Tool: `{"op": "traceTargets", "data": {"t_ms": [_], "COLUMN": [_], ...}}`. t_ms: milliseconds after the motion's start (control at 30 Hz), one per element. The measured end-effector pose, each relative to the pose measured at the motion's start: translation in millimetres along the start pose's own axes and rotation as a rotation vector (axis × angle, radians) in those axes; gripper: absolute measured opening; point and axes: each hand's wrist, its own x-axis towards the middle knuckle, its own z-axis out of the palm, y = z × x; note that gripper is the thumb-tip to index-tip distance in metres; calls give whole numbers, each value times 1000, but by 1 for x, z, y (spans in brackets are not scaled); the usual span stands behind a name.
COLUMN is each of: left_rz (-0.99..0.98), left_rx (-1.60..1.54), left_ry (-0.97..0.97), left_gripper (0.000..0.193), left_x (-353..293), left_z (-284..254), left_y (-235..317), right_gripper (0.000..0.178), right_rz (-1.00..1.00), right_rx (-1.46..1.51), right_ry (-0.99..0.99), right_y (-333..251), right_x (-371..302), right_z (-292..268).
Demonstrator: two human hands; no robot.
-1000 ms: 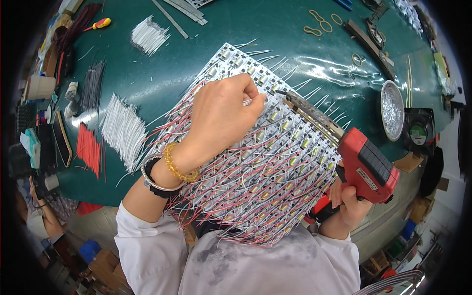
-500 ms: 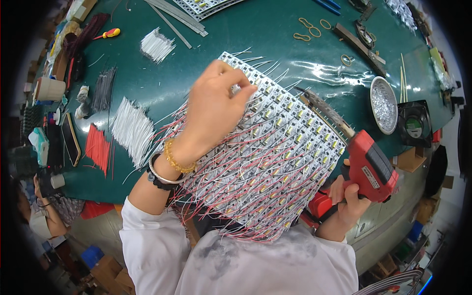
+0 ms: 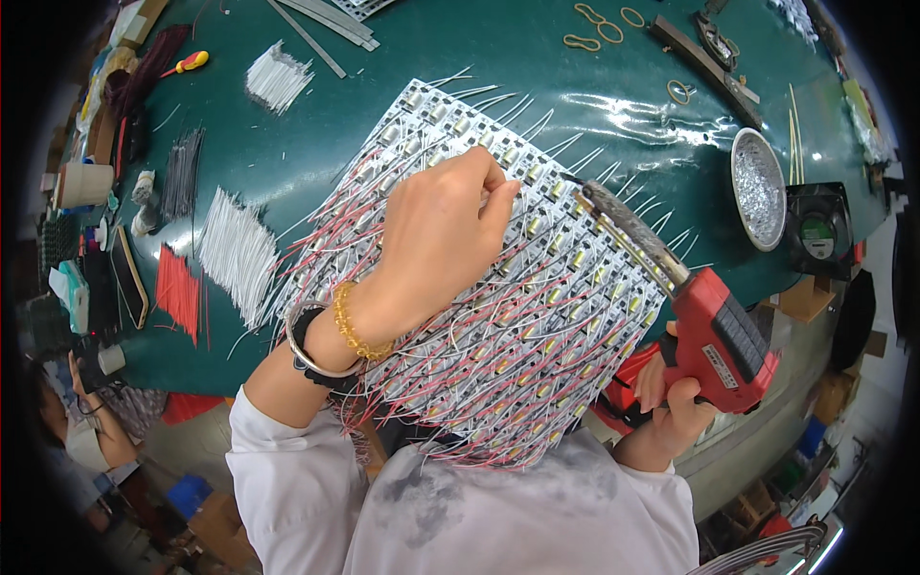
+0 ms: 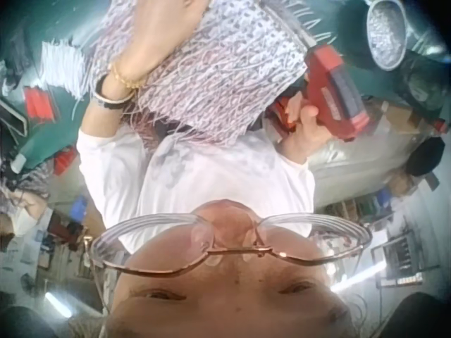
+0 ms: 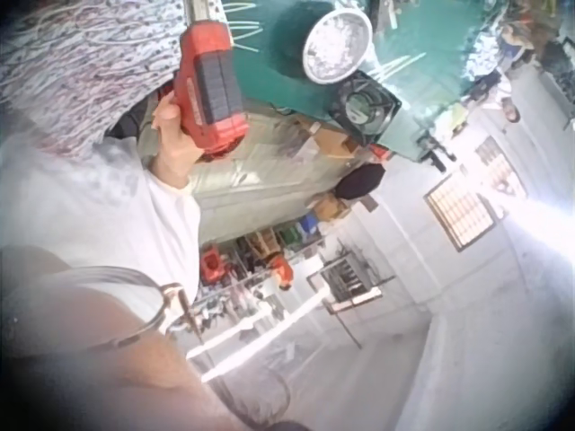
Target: The person connects wires into LED modules using an electric soldering iron.
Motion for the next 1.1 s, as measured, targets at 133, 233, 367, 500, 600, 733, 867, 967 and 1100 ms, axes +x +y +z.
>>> {"op": "traceTargets", "data": {"t_ms": [133,233,367,500,600,733,867,967,1100], "left_rz": [-30,-25,-37,-136,-165,-208,-155,-81,29], "left_rx": [-30,-29,-86,-181,-185,-252,-221,-195,-48], "left_ry": [-27,-26,-31,-89,-132,-131,-97,-37,29], "left_gripper": [16,16,16,16,14,12,9,7,7], "left_x": [1,0,2,4,8,7,2,0,-1], "left_z": [0,0,-1,-5,-9,-9,-10,-5,-2], "left_y": [2,0,-1,-1,-1,-3,2,-1,2], "right_gripper": [71,71,71,70,64,65,68,68,69], "right_rz": [142,165,183,192,105,-16,-50,-19,-9], "right_rx": [61,50,35,43,-7,7,7,24,28], "right_ry": [-24,17,2,-17,-29,-33,-25,-39,-39], "right_y": [4,7,7,8,10,8,5,4,5], "right_x": [-2,0,-1,-3,0,3,7,7,5], "right_z": [-8,-4,-8,-8,-5,2,5,6,3]}}
